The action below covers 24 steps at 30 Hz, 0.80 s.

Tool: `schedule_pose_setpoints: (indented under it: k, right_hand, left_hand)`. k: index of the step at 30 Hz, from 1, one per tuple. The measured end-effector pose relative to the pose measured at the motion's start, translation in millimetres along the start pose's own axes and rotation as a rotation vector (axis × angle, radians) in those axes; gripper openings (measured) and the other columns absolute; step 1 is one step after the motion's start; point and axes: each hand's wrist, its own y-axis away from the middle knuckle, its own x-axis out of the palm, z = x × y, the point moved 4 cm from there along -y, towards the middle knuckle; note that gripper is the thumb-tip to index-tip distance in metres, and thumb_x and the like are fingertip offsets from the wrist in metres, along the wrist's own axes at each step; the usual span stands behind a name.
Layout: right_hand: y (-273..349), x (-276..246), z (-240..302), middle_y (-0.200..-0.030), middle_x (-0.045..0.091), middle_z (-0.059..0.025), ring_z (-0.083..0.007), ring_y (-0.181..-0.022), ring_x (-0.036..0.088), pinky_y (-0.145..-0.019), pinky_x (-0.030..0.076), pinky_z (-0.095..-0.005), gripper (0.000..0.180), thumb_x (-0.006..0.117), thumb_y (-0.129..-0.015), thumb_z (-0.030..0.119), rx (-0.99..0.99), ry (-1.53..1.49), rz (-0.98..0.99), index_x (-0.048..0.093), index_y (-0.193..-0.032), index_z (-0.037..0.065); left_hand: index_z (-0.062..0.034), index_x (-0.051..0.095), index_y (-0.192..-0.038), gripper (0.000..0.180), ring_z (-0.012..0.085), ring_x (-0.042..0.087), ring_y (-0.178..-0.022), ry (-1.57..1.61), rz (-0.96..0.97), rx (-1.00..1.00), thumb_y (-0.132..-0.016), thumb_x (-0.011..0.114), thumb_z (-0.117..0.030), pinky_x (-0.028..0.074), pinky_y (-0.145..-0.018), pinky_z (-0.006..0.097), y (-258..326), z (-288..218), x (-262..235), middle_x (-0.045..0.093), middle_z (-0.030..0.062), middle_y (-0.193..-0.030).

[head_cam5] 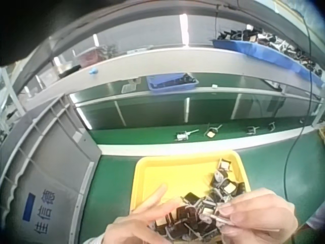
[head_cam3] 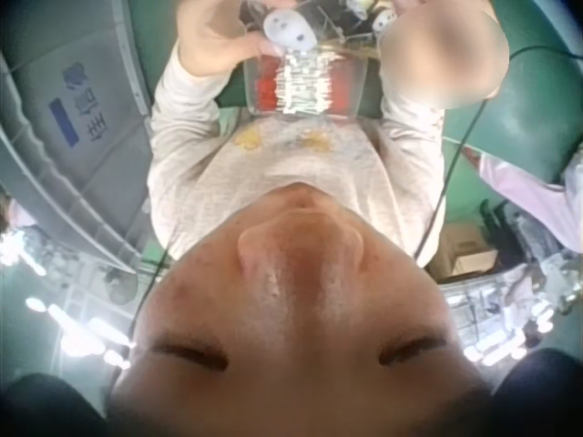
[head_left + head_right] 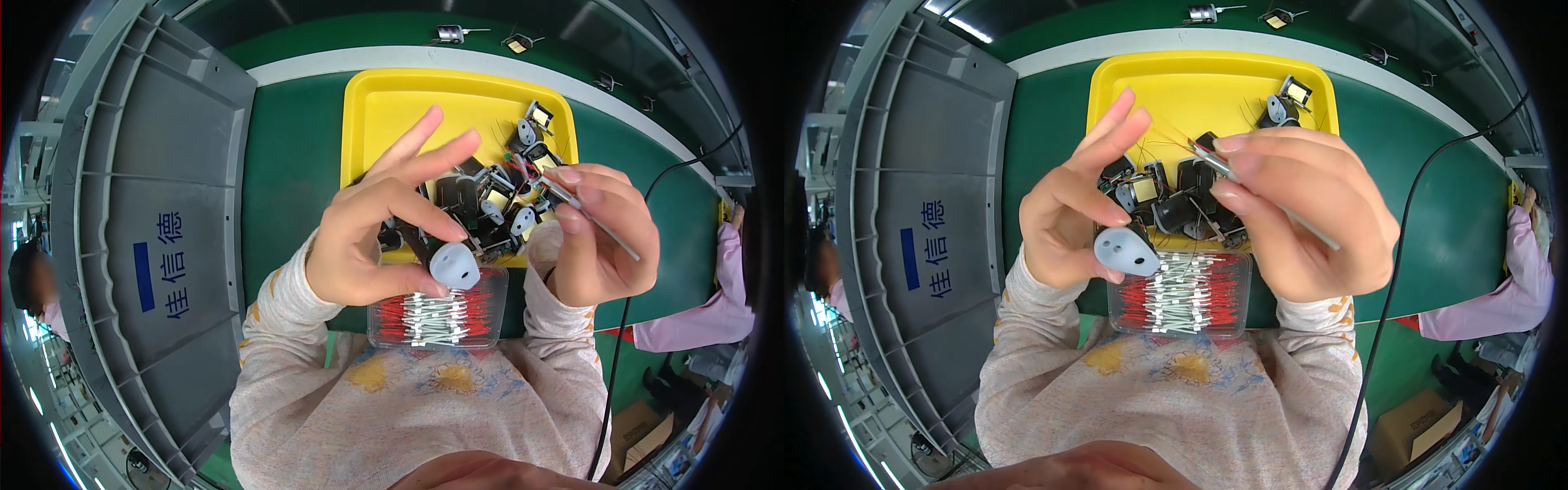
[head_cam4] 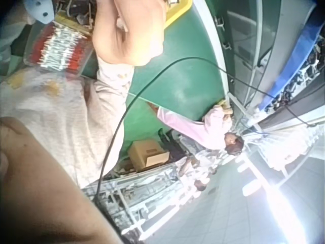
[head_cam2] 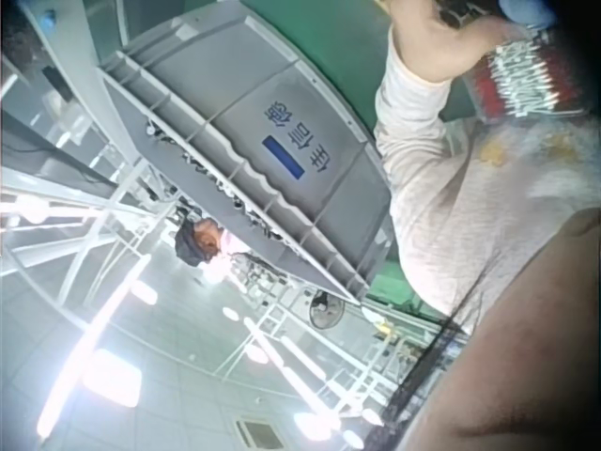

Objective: The person uses a small metal tool to manipulate red wires on small electronic components. They pick up each component from a yellow tray, insert the tool into a hole, and then place the component back into the tray. The process is repeated for multiple units.

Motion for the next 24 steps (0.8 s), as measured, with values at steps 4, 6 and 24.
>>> schedule_pose_setpoints:
  k: [4,6,24]
  right_hand:
    - [2,-3,-2,-0.079,0.064,-0.0172,-0.0277,-0.07,0.065,-0.062,0.053,-0.0329,0.025,0.071,-0.067,-0.005,0.11,-0.227,-0.029,0.057,-0.087,-0.005]
    - [3,0,-1,-0.077,0.063,-0.0171,-0.0274,-0.067,0.064,-0.059,0.053,-0.0324,0.022,0.07,-0.07,0.0,0.152,-0.307,0.01,0.056,-0.086,-0.004]
    - [-1,10,14,-0.077,0.063,-0.0145,-0.0261,-0.065,0.063,-0.056,0.052,-0.031,0.024,0.075,-0.071,0.011,0.031,-0.153,0.273,0.055,-0.081,0.0]
  left_hand:
    - [-0.0063,0.06,-0.091,0.041,0.0395,0.034,-0.129,-0.008,-0.14,0.014,-0.057,0.08,-0.01,0.017,-0.107,0.052,3,6,-2,0.053,0.0235,-0.123]
    - [-0.0049,0.057,-0.093,0.041,0.0388,0.039,-0.126,-0.017,-0.175,0.021,-0.059,0.079,-0.007,0.019,-0.107,0.051,5,9,-3,0.058,0.0224,-0.114]
    - [-0.0029,0.047,-0.095,0.041,0.0316,0.06,-0.103,0.037,-0.222,0.171,-0.065,0.076,0.0,0.026,-0.104,0.051,8,11,-1,0.067,0.0208,-0.088]
